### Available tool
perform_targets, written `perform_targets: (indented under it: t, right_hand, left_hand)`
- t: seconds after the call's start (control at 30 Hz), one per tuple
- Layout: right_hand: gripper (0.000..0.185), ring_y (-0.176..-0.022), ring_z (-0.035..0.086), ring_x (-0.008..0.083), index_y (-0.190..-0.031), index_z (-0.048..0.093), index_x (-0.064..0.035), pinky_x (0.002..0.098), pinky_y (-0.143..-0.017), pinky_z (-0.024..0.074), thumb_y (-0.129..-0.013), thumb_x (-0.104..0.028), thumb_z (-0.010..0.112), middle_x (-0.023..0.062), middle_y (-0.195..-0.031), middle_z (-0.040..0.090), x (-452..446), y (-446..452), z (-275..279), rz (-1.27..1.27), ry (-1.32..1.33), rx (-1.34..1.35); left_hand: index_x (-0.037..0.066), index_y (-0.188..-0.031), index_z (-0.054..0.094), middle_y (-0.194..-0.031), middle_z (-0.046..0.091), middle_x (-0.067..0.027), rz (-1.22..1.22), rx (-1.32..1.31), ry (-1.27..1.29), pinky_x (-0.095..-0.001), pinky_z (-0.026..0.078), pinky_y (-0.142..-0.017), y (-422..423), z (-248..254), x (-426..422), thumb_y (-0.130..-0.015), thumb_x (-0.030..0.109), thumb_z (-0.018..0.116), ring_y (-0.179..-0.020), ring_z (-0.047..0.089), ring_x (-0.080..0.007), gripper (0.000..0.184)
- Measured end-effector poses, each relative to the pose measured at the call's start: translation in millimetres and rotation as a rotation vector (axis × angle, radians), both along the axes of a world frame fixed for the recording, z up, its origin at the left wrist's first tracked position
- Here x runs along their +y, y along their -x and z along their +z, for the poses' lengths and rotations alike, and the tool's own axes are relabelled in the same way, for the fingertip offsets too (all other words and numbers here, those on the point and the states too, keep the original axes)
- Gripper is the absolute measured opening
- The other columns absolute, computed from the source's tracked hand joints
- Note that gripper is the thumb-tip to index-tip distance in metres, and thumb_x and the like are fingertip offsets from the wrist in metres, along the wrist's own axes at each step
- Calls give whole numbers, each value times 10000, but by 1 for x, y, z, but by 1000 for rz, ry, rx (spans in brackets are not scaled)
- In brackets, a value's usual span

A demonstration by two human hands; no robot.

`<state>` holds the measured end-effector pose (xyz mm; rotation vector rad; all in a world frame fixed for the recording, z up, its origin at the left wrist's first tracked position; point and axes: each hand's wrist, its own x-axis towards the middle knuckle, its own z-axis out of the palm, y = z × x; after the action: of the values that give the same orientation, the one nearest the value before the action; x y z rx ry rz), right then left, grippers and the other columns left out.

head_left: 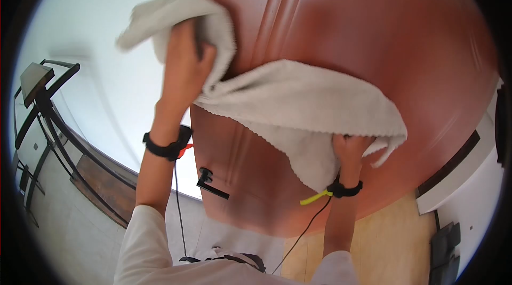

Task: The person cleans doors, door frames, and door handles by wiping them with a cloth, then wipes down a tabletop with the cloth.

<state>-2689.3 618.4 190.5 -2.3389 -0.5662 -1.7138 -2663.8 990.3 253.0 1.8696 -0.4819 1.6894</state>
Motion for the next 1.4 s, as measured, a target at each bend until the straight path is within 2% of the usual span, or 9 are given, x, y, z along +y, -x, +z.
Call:
perform_targets:
  t: [0.13, 0.3, 0.4, 0.5, 0.6, 0.97, 1.07, 1.23, 1.4]
  right_hand:
    - [477, -1116, 589, 371, -1182, 660, -49, 486, -897, 470, -798, -319, 743, 131, -1192, 664, -9, -3, -40, -119, 151, -76]
    - [521, -1147, 569, 358, -1261, 614, -64, 447, -978, 451, -820, -306, 749, 107, -1241, 646, -90, -9, -125, -466, 581, -37]
    - [430, -1144, 552, 375, -1234, 622, -46, 471, -984, 442, -847, -209, 716, 138, -1250, 622, -75, 22, -89, -817, 809, -112]
    - [391, -1159, 512, 400, -1199, 622, -5, 485, -982, 429, -836, -135, 686, 190, -1267, 578, -25, 56, -24, -126, -95, 325]
    - [486, -1291, 438, 415, -1293, 536, 52, 475, -1109, 305, -841, -92, 641, 227, -1407, 485, -12, 55, -20, -81, -257, 399]
    - [413, -1190, 500, 395, -1211, 568, 26, 438, -1014, 395, -814, -50, 652, 219, -1272, 532, 24, 70, -29, -161, -320, 713]
    - [343, -1025, 563, 399, -1069, 630, -4, 455, -909, 455, -749, -109, 695, 225, -1072, 611, 19, 79, -35, 58, -375, 779]
    - [490, -1160, 519, 357, -1202, 590, -11, 423, -1002, 418, -750, -127, 739, 189, -1240, 553, 35, 73, -61, -145, -225, 942]
    - [493, -1161, 466, 476, -1138, 583, 53, 560, -1059, 318, -741, -183, 755, 268, -1200, 567, 36, 39, -78, -52, -382, 314]
  left_hand:
    - [-6, -1304, 544, -1298, 548, -200, -5, 10, -343, -531, 218, -1185, -8, -5, -64, -768, 51, 569, -1254, 478, -376, 539]
    - [36, -1284, 594, -1267, 592, -176, -222, 92, -554, -488, 357, -1110, 15, -49, -80, -807, 104, 588, -1202, 548, -327, 482]
    - [42, -1245, 638, -1179, 670, -190, -189, 351, -185, -413, 483, -966, -5, -64, -38, -923, 267, 588, -1095, 621, -385, 396]
    - [30, -1226, 636, -1177, 650, -234, -187, 301, -59, -448, 505, -917, -4, -19, -31, -900, 271, 606, -1103, 614, -395, 406]
    - [32, -1269, 610, -1193, 648, -224, -127, 5, -197, -437, 514, -912, -10, 3, -41, -889, 279, 598, -1063, 635, -386, 454]
    - [77, -1227, 651, -1054, 702, -190, 153, 667, -274, -392, 566, -804, 1, -52, -36, -919, 370, 559, -897, 702, -291, 435]
    - [76, -1244, 639, -1149, 673, -189, -178, 107, -190, -427, 512, -922, -30, -40, -24, -832, 255, 676, -1109, 635, -338, 450]
    - [73, -1293, 594, -1308, 596, -153, -197, 72, -181, -467, 406, -1080, -29, -60, -59, -816, 214, 673, -1255, 523, -381, 504]
    - [108, -1325, 571, -1321, 583, -100, -473, 596, -313, -411, 441, -1048, -11, -139, -42, -896, 314, 587, -1199, 564, -305, 476]
